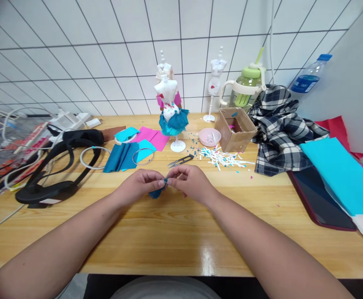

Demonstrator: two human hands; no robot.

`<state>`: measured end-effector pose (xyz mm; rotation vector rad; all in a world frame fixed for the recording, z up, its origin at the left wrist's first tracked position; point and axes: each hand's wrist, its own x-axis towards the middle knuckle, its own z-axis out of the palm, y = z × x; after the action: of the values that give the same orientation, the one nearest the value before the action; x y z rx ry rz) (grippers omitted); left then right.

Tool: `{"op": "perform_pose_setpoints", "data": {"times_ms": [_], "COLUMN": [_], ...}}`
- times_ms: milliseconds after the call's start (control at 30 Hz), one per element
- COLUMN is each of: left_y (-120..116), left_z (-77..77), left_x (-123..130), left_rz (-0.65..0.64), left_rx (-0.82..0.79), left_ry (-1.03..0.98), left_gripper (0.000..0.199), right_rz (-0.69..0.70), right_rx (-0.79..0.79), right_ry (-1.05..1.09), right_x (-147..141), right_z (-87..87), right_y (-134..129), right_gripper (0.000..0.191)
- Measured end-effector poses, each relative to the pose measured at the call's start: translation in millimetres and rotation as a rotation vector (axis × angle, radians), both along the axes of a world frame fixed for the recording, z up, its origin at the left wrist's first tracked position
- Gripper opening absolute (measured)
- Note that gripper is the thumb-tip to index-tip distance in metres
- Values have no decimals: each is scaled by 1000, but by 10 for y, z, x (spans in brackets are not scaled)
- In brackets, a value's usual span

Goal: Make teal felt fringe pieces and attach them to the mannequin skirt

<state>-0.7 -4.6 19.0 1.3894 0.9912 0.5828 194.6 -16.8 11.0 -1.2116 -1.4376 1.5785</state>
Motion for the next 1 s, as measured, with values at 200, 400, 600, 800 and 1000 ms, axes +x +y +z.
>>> {"op": "perform_pose_setpoints", "data": {"times_ms": [200, 400, 600, 800, 1000], "left_y": [5, 26, 19, 1, -6], "left_z": [-118, -126, -128, -87, -87], "left_x": [2, 2, 31, 18, 0], "left_rz": [-9, -12, 101, 63, 8], "left_rx": [-332, -473, -233, -369, -429], "left_ry": [-265, -379, -285, -324, -309], "left_gripper": [33, 33, 28, 27, 28], "right_rz": [51, -44, -99, -30, 46], "right_rx": [37, 68, 109, 127, 87], "right_ry": [35, 8, 6, 17, 52], "right_x": [-9, -4, 4, 11, 18], "right_z": [-31, -59, -43, -27, -49], "right_y": [6, 33, 28, 7, 17], "right_gripper": [33, 30, 34, 29, 33]}}
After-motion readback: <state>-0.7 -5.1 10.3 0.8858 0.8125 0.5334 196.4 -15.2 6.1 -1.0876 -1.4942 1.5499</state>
